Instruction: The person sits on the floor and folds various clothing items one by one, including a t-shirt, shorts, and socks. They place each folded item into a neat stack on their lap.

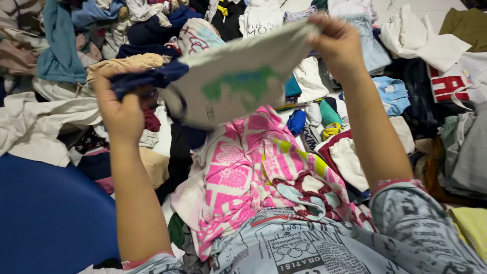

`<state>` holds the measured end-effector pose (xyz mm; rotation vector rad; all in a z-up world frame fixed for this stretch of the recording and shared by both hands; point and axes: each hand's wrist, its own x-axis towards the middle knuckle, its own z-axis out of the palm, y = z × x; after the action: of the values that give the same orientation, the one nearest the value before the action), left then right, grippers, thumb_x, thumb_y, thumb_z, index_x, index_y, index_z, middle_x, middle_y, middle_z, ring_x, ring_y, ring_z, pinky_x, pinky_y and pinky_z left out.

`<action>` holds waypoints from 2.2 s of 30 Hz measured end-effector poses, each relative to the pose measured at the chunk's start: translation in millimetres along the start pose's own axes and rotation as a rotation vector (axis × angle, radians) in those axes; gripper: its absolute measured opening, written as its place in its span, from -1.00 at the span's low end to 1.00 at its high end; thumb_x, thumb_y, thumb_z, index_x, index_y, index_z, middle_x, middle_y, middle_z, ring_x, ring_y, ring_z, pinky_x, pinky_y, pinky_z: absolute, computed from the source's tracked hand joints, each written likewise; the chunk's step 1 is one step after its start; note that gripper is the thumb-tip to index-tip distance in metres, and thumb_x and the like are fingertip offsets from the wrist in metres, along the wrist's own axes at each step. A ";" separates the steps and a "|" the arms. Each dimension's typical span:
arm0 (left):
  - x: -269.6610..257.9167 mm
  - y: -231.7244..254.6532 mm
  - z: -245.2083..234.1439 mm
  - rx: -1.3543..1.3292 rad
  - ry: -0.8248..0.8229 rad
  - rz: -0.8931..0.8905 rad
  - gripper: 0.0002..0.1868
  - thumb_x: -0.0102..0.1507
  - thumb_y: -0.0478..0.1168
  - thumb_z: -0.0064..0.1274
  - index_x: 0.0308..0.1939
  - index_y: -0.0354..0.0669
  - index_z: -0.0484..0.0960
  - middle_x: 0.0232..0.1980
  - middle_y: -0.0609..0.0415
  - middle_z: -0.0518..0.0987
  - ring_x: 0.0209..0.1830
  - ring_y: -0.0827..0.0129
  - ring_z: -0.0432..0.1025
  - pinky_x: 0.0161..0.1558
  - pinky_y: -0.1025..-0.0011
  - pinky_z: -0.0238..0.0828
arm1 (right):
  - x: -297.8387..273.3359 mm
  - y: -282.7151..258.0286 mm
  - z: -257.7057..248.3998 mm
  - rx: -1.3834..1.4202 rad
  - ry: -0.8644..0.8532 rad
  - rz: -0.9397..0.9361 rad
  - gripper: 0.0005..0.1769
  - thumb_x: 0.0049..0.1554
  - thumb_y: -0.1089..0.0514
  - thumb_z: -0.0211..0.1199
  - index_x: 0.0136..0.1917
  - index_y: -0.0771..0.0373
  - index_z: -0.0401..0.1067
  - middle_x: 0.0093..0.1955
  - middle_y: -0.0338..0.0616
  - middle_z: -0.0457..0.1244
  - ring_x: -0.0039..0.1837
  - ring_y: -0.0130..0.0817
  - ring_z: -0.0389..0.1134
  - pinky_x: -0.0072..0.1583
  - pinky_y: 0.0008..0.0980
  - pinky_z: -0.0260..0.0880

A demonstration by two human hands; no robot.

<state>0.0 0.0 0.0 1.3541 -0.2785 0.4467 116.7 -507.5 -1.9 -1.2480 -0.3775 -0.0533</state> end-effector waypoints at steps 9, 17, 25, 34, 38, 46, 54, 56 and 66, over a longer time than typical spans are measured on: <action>-28.8 -8.8 -20.3 0.738 -0.078 -0.273 -0.39 0.22 -0.60 -0.27 0.27 -0.14 0.59 -0.22 -0.13 0.64 -0.31 0.38 0.54 -0.21 0.44 0.48 | -33.9 -8.9 14.2 -0.320 -0.093 -0.122 -0.46 0.07 0.54 0.37 0.29 0.29 0.41 0.16 -0.21 0.33 0.09 -0.36 0.42 0.05 -0.42 0.45; -49.1 -72.6 -29.0 0.589 -0.176 -0.521 -0.59 0.32 -0.38 -0.11 0.25 -0.13 0.54 -0.13 -0.19 0.63 -0.33 0.31 0.54 -0.27 0.42 0.50 | -56.7 27.5 1.8 -0.769 -0.290 0.202 -0.72 0.03 0.47 0.29 -0.01 0.25 0.58 -0.06 -0.16 0.45 0.02 -0.48 0.46 0.12 -0.43 0.46; 21.8 -45.3 -19.1 0.600 0.130 0.387 -0.77 0.43 -0.49 -0.05 0.16 -0.38 0.55 0.13 -0.02 0.55 0.14 0.33 0.47 0.25 0.38 0.40 | -17.8 -10.8 35.2 -1.245 -0.035 -0.514 -0.63 0.10 0.47 0.31 0.12 0.16 0.61 0.00 -0.05 0.37 0.01 -0.18 0.42 0.09 -0.31 0.43; -127.2 0.5 -37.2 0.649 -0.122 0.174 -0.80 0.25 -0.49 -0.01 -0.11 -0.22 0.63 -0.12 0.08 0.66 -0.08 0.40 0.57 0.08 0.48 0.48 | -139.2 -24.3 8.2 -1.386 -0.049 -0.545 -0.78 0.12 0.39 0.39 0.04 0.28 0.47 0.10 -0.01 0.31 0.19 -0.03 0.38 0.22 -0.17 0.41; -212.3 -23.2 -43.9 0.448 -0.483 -0.133 -0.67 -0.10 -0.48 0.15 -0.25 -0.24 0.63 -0.08 0.02 0.66 -0.02 0.31 0.57 0.04 0.40 0.47 | -205.3 2.7 -12.5 -1.351 -0.337 -0.306 -0.73 -0.17 0.23 0.49 -0.15 0.17 0.53 0.03 -0.06 0.35 0.06 -0.07 0.38 0.07 -0.15 0.38; -317.1 -77.0 -53.6 0.296 -0.730 -1.206 -0.76 0.10 -0.41 0.33 -0.15 -0.30 0.74 -0.30 -0.05 0.63 -0.39 0.39 0.48 -0.35 0.44 0.38 | -299.8 10.2 -18.8 -1.158 -0.577 0.447 -0.80 -0.12 0.18 0.50 -0.29 0.20 0.48 0.13 -0.21 0.38 0.25 -0.19 0.35 0.27 -0.21 0.30; -236.1 -194.1 -63.0 -0.738 0.108 -0.628 -0.68 0.30 -0.22 0.17 0.07 -0.27 0.51 -0.10 0.07 0.60 -0.15 0.34 0.55 -0.05 0.27 0.52 | -225.7 70.6 -68.7 -0.316 -0.128 0.476 -0.80 0.23 0.12 0.24 0.11 0.20 0.42 0.16 -0.18 0.36 0.23 -0.33 0.36 0.28 -0.27 0.35; -232.2 -202.0 -50.8 -0.620 0.099 -0.835 -0.71 0.31 -0.14 0.14 0.01 -0.22 0.53 -0.18 0.12 0.59 -0.26 0.38 0.51 -0.18 0.31 0.49 | -212.4 103.3 -68.8 -0.276 0.019 0.571 -0.67 0.27 0.13 0.20 0.30 0.16 0.39 0.08 -0.19 0.33 0.11 -0.38 0.33 0.16 -0.32 0.33; -254.9 -191.3 -32.9 0.021 0.139 -1.087 -0.76 0.30 -0.05 0.15 -0.26 -0.16 0.65 -0.48 0.27 0.45 -0.58 0.58 0.26 -0.51 0.55 0.17 | -219.9 143.9 -57.8 -0.247 0.078 0.636 -0.61 0.20 0.33 0.27 0.31 0.32 0.46 0.03 -0.16 0.37 -0.01 -0.48 0.39 0.04 -0.44 0.40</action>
<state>-138.8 -34.2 -286.7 1.2876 0.5749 -0.3710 -39.9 -550.9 -216.4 -1.5568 0.1096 0.4043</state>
